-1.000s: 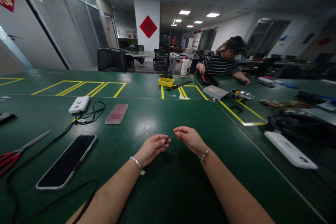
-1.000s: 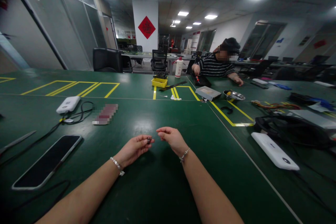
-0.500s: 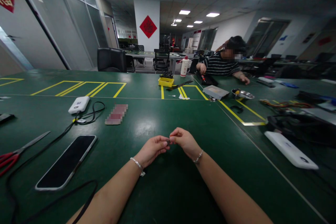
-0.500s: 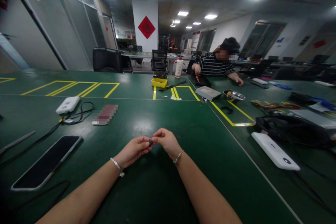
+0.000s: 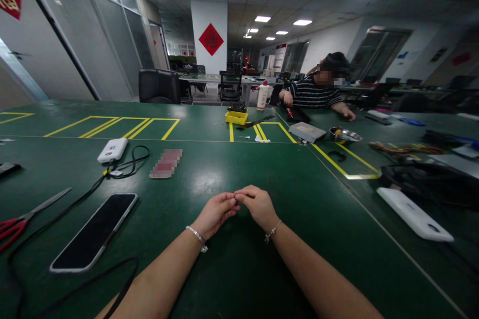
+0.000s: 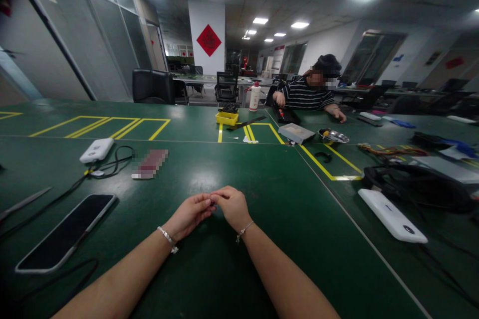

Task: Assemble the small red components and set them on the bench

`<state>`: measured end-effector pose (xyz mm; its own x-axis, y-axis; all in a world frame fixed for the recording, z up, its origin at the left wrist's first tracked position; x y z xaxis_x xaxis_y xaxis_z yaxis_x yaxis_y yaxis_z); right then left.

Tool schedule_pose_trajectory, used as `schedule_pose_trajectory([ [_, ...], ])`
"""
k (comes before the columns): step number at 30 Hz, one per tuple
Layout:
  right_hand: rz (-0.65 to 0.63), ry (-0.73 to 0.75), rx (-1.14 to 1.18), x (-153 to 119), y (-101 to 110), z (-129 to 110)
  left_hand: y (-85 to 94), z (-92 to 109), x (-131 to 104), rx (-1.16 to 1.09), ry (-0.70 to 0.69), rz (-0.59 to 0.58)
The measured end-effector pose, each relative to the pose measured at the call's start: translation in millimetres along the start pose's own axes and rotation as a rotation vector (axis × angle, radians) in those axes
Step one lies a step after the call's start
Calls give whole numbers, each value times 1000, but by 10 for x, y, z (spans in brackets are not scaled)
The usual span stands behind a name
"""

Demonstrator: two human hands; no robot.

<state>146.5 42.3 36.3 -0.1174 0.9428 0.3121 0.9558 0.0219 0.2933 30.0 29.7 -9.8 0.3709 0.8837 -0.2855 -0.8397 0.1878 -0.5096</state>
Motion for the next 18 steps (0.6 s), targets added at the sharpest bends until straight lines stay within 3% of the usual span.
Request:
schedule_pose_trajectory([
  [4, -40, 106, -63, -5, -27, -69, 33, -2, 16, -47, -4, 17],
  [7, -78, 95, -46, -1, -49, -53, 37, 3, 17, -68, -13, 16],
  [15, -182, -221, 381, -21, -151, 195, 13, 15, -1, -55, -61, 60],
  [18, -218, -277, 447, -42, -177, 233, 4, 23, -10, -35, -60, 90],
])
Point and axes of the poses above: each hand's wrist, its own x-axis towards the middle knuckle, its own y-axis out of the back of the hand, z = x × y, the point moved 6 cm from there along x, towards the middle knuckle, and after that the axes turned 3 degrees about y, right-handed, at the moved point
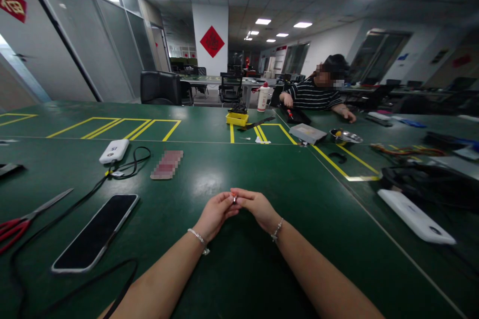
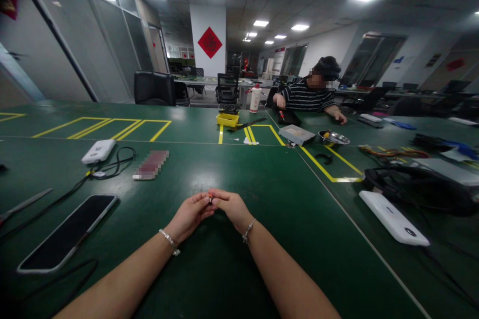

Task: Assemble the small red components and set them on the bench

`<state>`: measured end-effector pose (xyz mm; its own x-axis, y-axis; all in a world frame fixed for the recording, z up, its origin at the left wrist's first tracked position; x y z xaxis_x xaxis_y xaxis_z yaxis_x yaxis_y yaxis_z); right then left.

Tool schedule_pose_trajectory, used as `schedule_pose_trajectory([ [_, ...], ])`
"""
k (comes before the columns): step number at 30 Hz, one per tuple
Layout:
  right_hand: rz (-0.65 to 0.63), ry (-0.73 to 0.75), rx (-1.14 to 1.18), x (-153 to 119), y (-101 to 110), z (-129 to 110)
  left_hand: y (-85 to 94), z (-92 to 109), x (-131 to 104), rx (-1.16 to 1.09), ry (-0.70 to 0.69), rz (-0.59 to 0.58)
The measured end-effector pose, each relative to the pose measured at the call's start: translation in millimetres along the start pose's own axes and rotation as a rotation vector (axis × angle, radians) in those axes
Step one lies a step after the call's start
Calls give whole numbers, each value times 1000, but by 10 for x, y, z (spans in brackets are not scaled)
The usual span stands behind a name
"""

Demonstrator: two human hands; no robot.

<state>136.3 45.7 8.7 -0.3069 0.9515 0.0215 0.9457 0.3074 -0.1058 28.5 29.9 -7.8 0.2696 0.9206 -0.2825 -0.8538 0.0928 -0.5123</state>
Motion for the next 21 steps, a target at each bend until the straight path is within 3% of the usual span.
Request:
schedule_pose_trajectory([
  [5, -35, 129, -182, -19, -31, -116, -11, 21, -17, 21, 8, 41],
  [12, 95, 494, -798, -137, -120, -381, -24, 24, -35, 59, 10, 52],
  [16, 97, 622, -1009, -202, -154, -447, -36, 17, -47, 39, 17, -34],
  [21, 101, 654, -1080, -218, -131, -455, -76, 27, -77, 10, 26, -115],
])
Point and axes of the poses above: each hand's wrist, its own x-axis towards the middle knuckle, its own y-axis out of the back of the hand, z = x × y, the point moved 6 cm from there along x, towards the middle knuckle, and after that the axes turned 3 degrees about y, right-handed, at the moved point
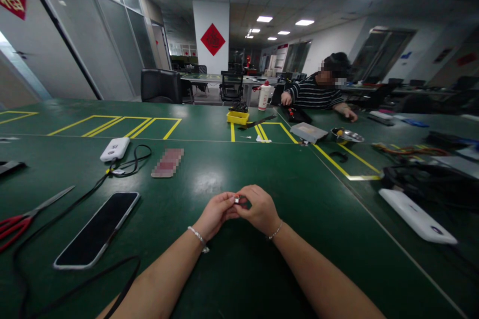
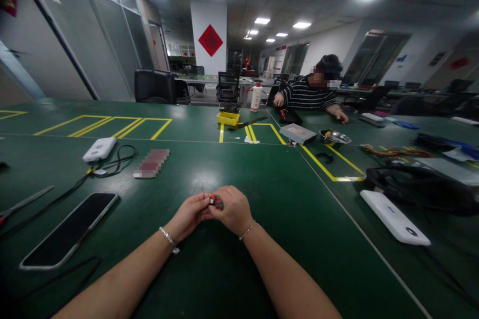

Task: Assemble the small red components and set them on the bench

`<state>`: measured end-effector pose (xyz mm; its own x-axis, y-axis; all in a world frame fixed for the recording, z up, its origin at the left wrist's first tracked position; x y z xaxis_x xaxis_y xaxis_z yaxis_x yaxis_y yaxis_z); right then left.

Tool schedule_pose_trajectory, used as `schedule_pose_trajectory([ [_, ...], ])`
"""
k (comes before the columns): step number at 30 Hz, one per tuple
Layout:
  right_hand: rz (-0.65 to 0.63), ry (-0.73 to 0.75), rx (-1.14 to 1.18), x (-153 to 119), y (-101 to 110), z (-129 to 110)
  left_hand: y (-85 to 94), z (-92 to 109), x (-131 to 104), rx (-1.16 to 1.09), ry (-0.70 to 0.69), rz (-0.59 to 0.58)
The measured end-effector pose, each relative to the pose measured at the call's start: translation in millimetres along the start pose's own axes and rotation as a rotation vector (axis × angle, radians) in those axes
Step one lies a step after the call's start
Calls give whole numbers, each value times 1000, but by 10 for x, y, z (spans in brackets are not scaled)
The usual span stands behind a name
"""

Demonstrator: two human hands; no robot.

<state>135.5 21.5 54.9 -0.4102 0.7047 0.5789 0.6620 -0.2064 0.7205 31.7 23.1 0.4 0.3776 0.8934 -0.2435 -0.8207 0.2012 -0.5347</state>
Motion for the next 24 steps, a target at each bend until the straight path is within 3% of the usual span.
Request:
schedule_pose_trajectory([
  [8, 14, 10, -19, 17, -5, -30, 20, -13, 25, 41, -11, 13],
  [24, -114, 25, -326, 30, -17, -73, -2, -19, 44, 187, -38, 104],
])
Point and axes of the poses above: each hand's wrist, its own x-axis towards the middle knuckle, its own y-axis out of the back of the hand, z = x × y, the point moved 6 cm from there along x, towards the middle knuckle, and after that the axes turned 3 degrees about y, right-handed, at the moved point
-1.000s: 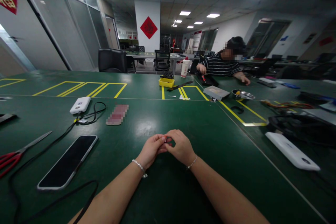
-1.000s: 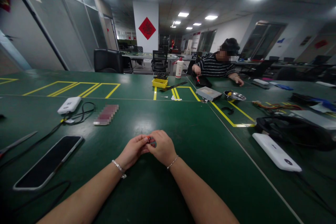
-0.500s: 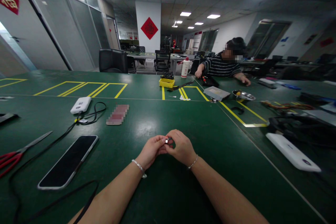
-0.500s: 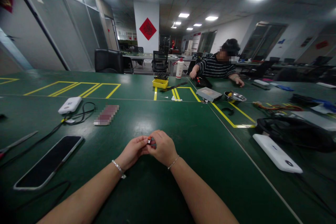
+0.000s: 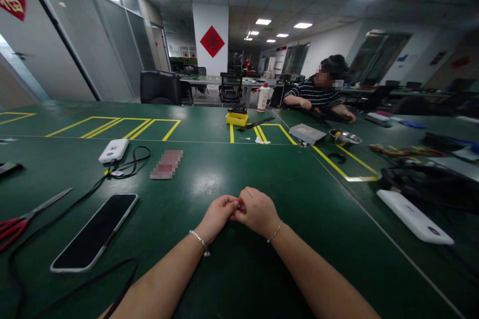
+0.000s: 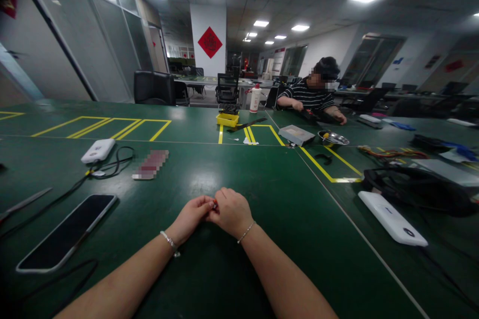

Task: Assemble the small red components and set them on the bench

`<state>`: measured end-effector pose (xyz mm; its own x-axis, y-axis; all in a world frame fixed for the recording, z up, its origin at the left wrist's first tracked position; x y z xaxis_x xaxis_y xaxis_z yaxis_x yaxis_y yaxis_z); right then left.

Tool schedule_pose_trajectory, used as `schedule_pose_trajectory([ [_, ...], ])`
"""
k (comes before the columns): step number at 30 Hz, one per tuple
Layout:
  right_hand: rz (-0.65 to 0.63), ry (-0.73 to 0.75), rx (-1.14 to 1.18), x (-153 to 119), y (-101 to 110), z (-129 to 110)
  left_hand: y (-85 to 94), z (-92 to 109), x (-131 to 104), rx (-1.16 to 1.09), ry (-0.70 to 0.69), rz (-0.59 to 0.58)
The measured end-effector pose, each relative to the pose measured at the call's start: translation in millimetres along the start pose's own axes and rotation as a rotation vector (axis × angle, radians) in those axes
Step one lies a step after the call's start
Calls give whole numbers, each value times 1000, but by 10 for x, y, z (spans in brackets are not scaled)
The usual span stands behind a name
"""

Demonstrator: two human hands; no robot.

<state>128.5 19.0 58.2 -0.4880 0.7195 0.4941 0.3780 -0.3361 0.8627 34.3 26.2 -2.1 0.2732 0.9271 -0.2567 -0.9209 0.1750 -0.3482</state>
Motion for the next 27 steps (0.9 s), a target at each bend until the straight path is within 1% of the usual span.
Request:
schedule_pose_trajectory([
  [3, 32, -17, 28, -8, 16, 6, -21, 14, -17, -9, -10, -25],
  [7, 106, -43, 185, -15, 55, 16, -39, 22, -44, -162, 38, -142],
  [10, 129, -33, 296, -10, 70, 13, -54, 17, -63, -292, 107, -246],
  [12, 136, -42, 326, -5, 73, 17, -55, 17, -66, -349, 126, -288],
  [15, 127, -26, 329, -1, 69, -13, -44, 4, -54, -352, 121, -295],
  [18, 115, 5, 279, -4, 70, -60, -46, -7, -45, -333, 101, -294],
  [22, 125, 9, 244, -12, 84, -67, -55, -1, -48, -322, 91, -301],
  [24, 123, 15, 235, -13, 83, -63, -46, 7, -45, -316, 86, -281],
  [27, 98, 25, 165, -9, 55, -64, -29, 9, -32, -281, 72, -216],
])
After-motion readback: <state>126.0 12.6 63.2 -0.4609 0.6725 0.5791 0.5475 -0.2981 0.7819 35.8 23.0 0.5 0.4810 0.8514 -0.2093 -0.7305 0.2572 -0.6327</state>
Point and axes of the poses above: each hand's wrist, its own x-axis towards the middle knuckle, its own y-axis out of the back of the hand, z = x × y, the point moved 6 cm from there along x, towards the middle knuckle, and after that the axes turned 3 degrees about y, right-handed, at the moved point
